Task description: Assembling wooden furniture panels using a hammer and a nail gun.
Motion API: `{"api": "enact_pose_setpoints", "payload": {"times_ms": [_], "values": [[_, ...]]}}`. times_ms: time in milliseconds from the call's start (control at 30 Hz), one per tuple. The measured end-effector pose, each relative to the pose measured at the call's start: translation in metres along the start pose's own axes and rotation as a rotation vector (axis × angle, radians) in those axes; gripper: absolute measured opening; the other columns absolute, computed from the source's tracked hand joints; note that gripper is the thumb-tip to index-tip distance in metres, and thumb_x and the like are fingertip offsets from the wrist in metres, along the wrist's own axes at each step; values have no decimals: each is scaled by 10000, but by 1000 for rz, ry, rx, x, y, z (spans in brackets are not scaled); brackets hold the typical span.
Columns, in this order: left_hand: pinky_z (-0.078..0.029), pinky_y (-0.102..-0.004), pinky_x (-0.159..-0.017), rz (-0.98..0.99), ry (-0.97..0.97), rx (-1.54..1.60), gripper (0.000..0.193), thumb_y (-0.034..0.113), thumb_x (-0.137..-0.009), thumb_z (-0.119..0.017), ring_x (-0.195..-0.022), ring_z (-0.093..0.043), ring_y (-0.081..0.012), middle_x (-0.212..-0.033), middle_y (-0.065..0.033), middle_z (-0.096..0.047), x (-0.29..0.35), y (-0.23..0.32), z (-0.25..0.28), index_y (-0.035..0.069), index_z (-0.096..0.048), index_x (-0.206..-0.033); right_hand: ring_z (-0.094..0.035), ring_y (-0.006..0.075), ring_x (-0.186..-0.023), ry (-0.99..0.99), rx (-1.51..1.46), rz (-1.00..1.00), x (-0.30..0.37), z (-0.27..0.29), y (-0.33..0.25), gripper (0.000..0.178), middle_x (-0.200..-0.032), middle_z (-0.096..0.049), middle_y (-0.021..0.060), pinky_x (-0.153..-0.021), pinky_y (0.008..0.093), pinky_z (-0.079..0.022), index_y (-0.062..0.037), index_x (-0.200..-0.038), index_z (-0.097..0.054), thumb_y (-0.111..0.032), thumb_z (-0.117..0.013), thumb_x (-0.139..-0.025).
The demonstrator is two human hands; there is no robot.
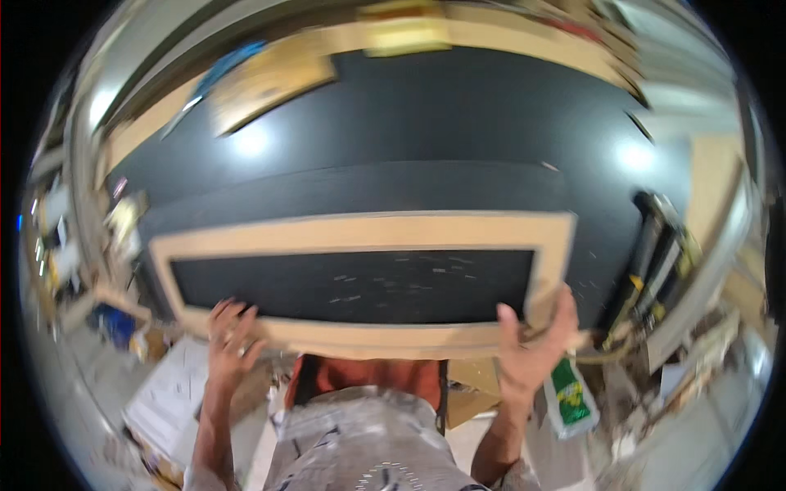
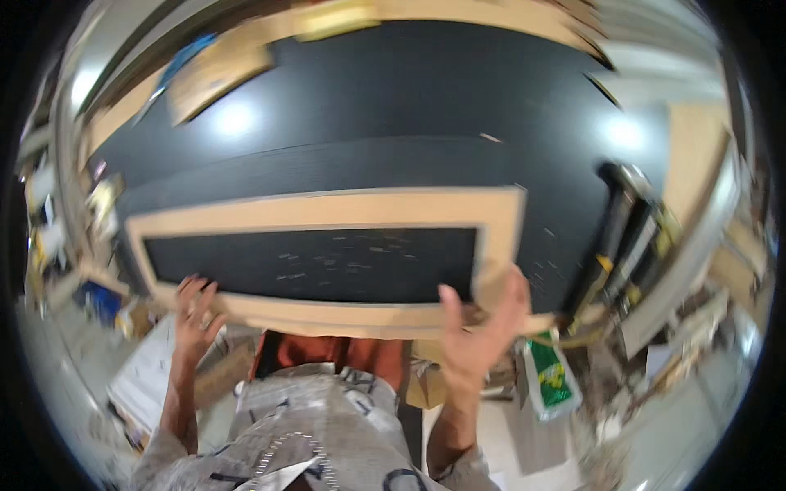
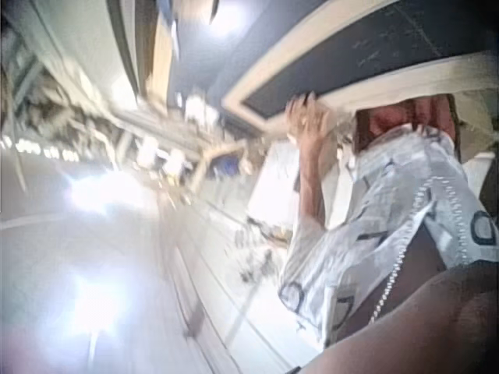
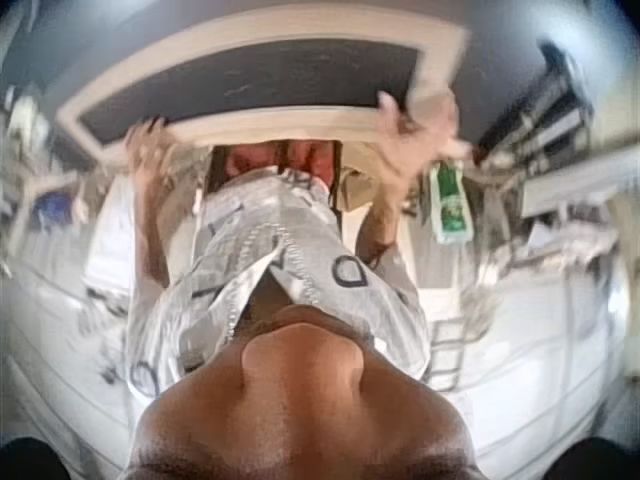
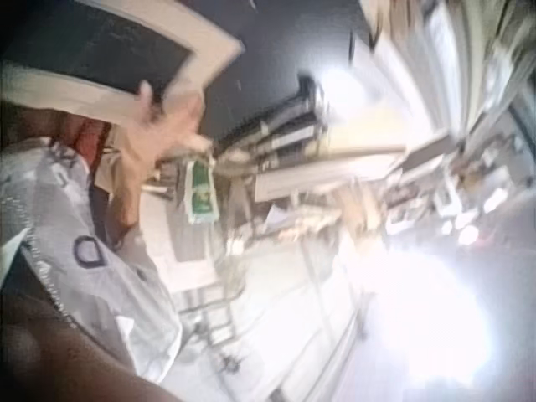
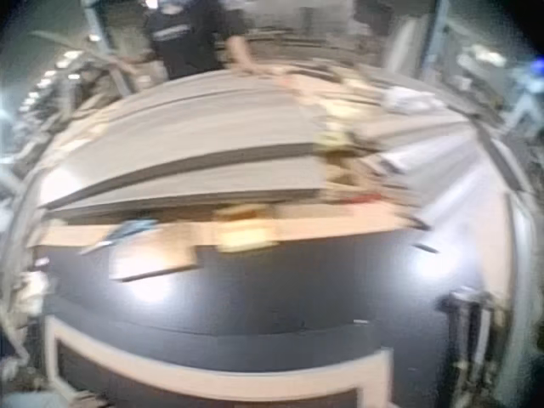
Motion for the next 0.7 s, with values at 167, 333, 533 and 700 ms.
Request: {"api": "enact_pose_setpoints", "payload": {"times_ms": [167,333,533,700], "values": [[-386,-535,-1101,30,-53,-78,648,51,-719,-781,-1341,-432,-407,-1388,-157,-478,2,-1,-5,103,-582,-1333,-492,379,-1152,81,-91,-108,-11,-2,-6,685,-1298,-525,214,-968,466,-409,2,-1386,-498,-88,-815,-785],[-388,-539,-1097,35,-93,-154,687,15,-711,-792,-1348,-420,-423,-1400,-172,-461,-1,7,-8,68,-533,-1346,-513,364,-1114,123,-152,-102,-8,-1,15,652,-1239,-566,205,-928,458,-424,19,-1360,-514,-76,-809,-787],[-391,-539,-1093,-7,-92,-222,650,28,-719,-773,-1347,-424,-425,-1387,-183,-464,0,10,-8,32,-535,-1324,-556,359,-1041,130,-176,-62,-8,-1,24,653,-1182,-599,193,-879,458,-448,19,-1340,-528,-77,-822,-766],[-407,-539,-1083,-47,-74,-227,639,24,-720,-755,-1343,-433,-428,-1390,-187,-463,-1,7,-6,20,-532,-1319,-576,364,-1009,142,-167,-28,-12,0,20,649,-1155,-609,190,-852,454,-464,23,-1324,-537,-78,-830,-754]]}}
Point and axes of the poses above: each hand's wrist, its own x-axis away from the middle knuckle, its own z-axis out of the back of the hand, y = z × x, the point moved 2 cm from there along -x, towards the middle knuckle
